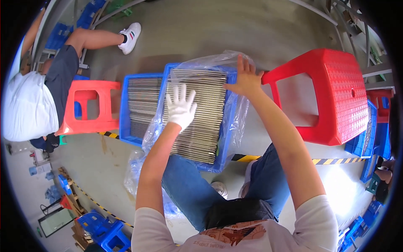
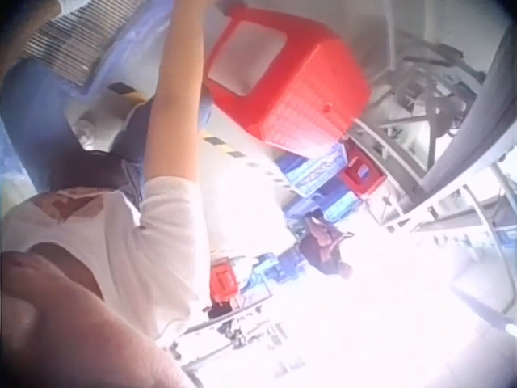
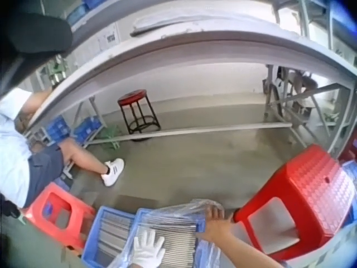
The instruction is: Measuring the dimensions of metal rods using digital calipers and recording the data on a paper slip.
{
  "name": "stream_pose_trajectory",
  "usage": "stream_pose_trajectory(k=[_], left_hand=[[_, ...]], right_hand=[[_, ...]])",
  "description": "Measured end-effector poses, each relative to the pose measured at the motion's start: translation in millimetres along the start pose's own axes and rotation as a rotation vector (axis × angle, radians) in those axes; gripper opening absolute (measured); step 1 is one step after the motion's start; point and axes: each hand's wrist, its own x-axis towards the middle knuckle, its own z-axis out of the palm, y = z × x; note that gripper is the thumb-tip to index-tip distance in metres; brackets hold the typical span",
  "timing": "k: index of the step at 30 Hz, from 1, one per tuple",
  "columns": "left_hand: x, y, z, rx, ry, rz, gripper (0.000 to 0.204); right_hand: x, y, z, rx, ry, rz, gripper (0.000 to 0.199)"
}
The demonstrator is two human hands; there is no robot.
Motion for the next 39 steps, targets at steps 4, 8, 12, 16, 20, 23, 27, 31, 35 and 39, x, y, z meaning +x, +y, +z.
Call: stream_pose_trajectory(k=[4,8,12,16,20,23,27,31,35,39], left_hand=[[48,-31,-16,0.371,0.028,-0.148,0.051],[60,-50,-30,0.200,0.110,-0.313,0.051],[36,-10,-35,0.146,0.178,-0.222,0.045],[-43,79,15,-0.042,0.198,-0.107,0.054],[-105,147,26,-0.559,0.053,-0.042,0.060],[-123,170,46,-0.819,0.106,-0.160,0.067],[-133,172,55,-0.815,0.233,-0.133,0.075],[-154,182,29,-0.580,-0.030,-0.116,0.079],[-166,183,19,-0.647,-0.156,-0.127,0.072],[-165,151,51,-1.106,-0.126,-0.345,0.028]], right_hand=[[18,-2,28,0.014,-0.245,0.121,0.110],[20,7,43,0.143,-0.228,0.029,0.108],[23,15,44,0.158,-0.198,0.026,0.103],[28,12,35,0.161,-0.257,0.017,0.102],[11,10,34,0.002,-0.065,-0.055,0.101],[-29,11,40,-0.065,0.468,-0.405,0.079],[-90,-12,57,-0.043,-0.238,-1.135,0.036],[-97,-2,75,-0.255,-0.388,-1.209,0.031],[-111,-18,87,-0.465,-0.335,-1.077,0.025],[-117,-32,93,-0.445,-0.418,-1.006,0.024]])
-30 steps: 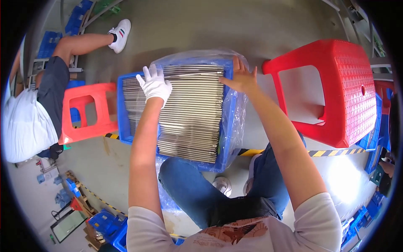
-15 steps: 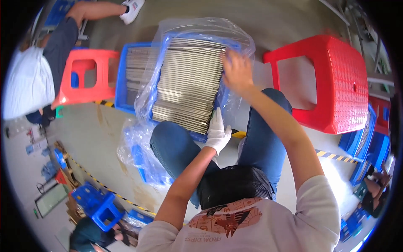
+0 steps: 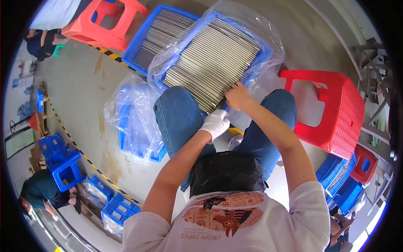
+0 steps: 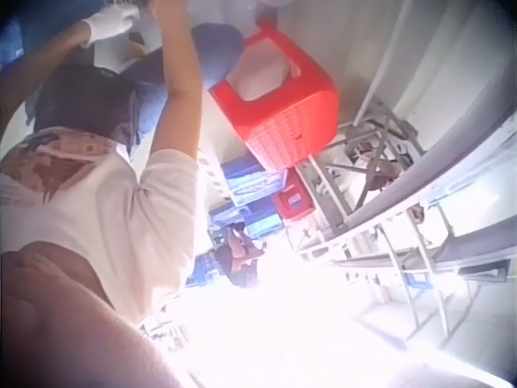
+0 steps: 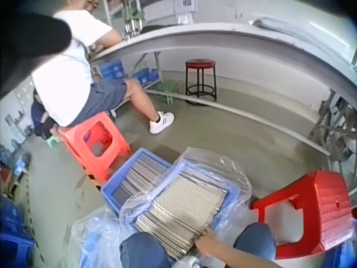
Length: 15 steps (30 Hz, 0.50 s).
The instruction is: Measuring the dimensions of metal rods using digital calipers and recording the data on a paper slip.
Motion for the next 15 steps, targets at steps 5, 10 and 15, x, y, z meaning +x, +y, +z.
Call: stream_pose_trajectory(k=[5,10,15], left_hand=[[5,16,2,0.101,0.141,0.051,0.017],[7,7,-2,0.204,0.200,0.191,0.020],[1,-13,-5,0.150,0.173,0.241,0.023]], right_hand=[[-7,12,2,0.147,0.043,0.039,0.022],[0,-1,-7,-0.057,-0.019,0.079,0.038],[-2,-7,-1,-0.111,-0.032,-0.056,0.046]])
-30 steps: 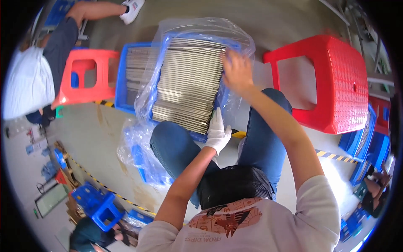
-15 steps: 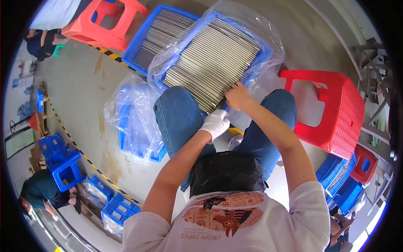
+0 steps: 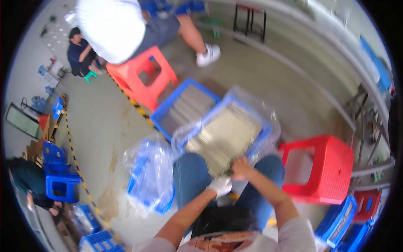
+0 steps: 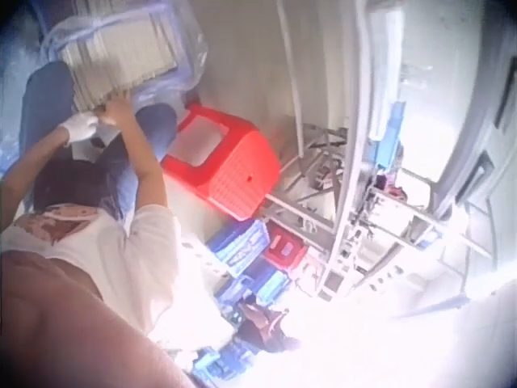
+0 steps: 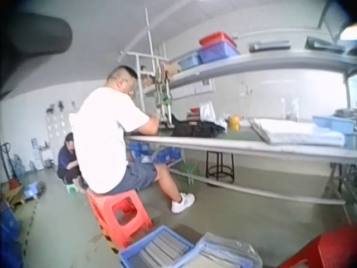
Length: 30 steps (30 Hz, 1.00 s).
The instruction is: Measuring the dimensions of metal rods using digital calipers and recording the data on a paper slip.
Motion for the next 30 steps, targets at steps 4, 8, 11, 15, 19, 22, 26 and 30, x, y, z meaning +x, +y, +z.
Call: stream_pose_trajectory(k=[4,8,11,15,19,22,26,30], left_hand=[[1,-8,8,0.029,-0.255,-0.002,0.027],[-6,2,-47,-0.407,-0.575,-0.207,0.029],[-9,-3,-67,-0.646,-0.171,-0.086,0.025],[16,108,-136,-1.087,0.303,0.265,0.063],[47,145,-197,-1.305,0.681,0.440,0.035],[42,161,-250,-1.261,0.668,0.390,0.024],[10,146,-273,-1.159,0.583,0.456,0.027],[-13,151,-280,-1.274,0.402,0.550,0.037]], right_hand=[[-26,17,31,0.132,0.231,-0.223,0.025],[-28,11,14,0.520,0.490,-0.181,0.019],[-28,7,-51,0.686,0.788,0.012,0.020],[-60,-17,-149,0.724,1.346,0.098,0.024],[-83,-36,-228,0.643,1.383,-0.273,0.054],[-107,-32,-259,0.713,1.360,-0.293,0.061],[-101,-44,-287,0.700,1.624,-0.090,0.042],[-111,-37,-281,1.270,1.315,-0.298,0.015]])
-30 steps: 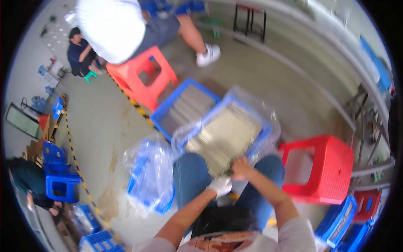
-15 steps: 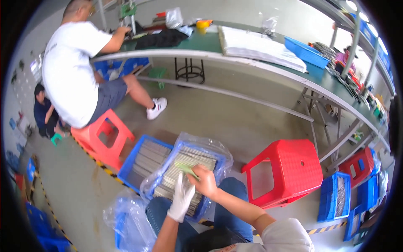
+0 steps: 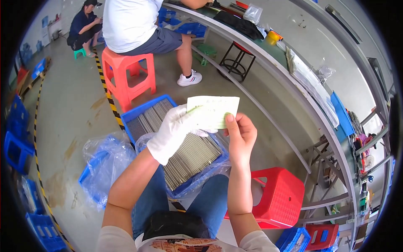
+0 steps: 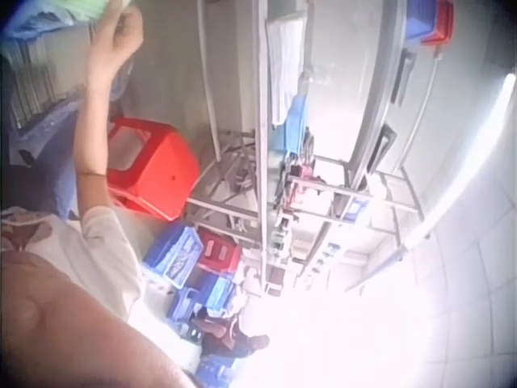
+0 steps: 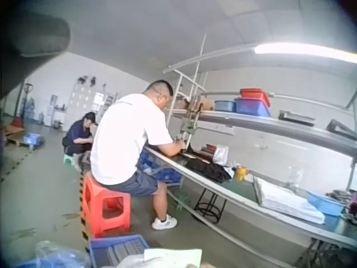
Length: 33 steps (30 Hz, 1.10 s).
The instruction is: Measuring the dimensions of metal rods using digital calipers and recording the data on a paper slip.
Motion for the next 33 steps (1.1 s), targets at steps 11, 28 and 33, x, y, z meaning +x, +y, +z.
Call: stream_pose_trajectory(k=[11,28,33], left_hand=[[-4,5,19,-0.114,0.171,-0.050,0.034],[1,-5,33,-0.082,0.263,0.011,0.018],[-2,-10,33,-0.066,0.281,0.006,0.017]], right_hand=[[-10,-13,-6,0.414,-0.075,0.117,0.015],[-13,-8,-21,0.609,-0.105,0.209,0.017],[-17,-7,-25,0.606,-0.133,0.214,0.017]])
